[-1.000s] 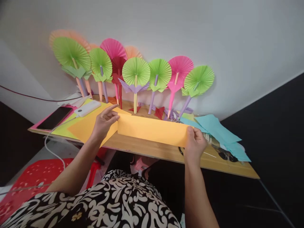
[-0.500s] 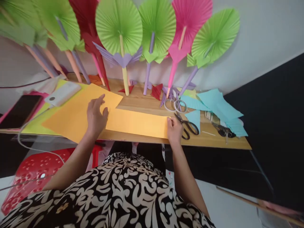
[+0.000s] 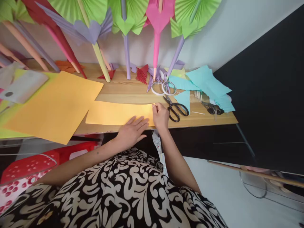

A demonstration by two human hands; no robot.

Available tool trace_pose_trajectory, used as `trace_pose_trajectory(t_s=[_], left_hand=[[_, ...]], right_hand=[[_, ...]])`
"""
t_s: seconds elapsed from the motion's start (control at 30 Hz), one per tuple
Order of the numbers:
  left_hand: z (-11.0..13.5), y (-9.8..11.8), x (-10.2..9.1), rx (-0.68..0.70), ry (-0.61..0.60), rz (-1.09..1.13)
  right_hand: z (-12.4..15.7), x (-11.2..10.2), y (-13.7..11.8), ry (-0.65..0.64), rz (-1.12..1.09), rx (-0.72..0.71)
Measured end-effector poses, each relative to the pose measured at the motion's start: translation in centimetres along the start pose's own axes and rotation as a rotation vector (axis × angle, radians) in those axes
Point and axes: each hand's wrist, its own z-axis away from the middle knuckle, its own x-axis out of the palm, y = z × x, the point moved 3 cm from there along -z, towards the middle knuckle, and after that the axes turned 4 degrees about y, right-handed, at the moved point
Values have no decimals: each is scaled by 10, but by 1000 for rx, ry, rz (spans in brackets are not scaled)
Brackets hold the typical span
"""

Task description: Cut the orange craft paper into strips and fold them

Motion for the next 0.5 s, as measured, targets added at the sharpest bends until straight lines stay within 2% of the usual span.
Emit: trace_pose_trajectory(t_s=[0.17, 0.27, 0.37, 0.5], left_hand=[[25, 2, 0, 43, 104, -26], [34, 2, -1, 57, 121, -28], [36, 4, -5, 71, 145, -34], [24, 10, -7, 67, 164, -50]], right_hand=[[-1, -2, -2, -1, -4, 27], [-2, -3, -4, 2, -3, 37], [-1, -3, -5, 3, -14, 47], [-3, -2, -1, 0, -50, 67]])
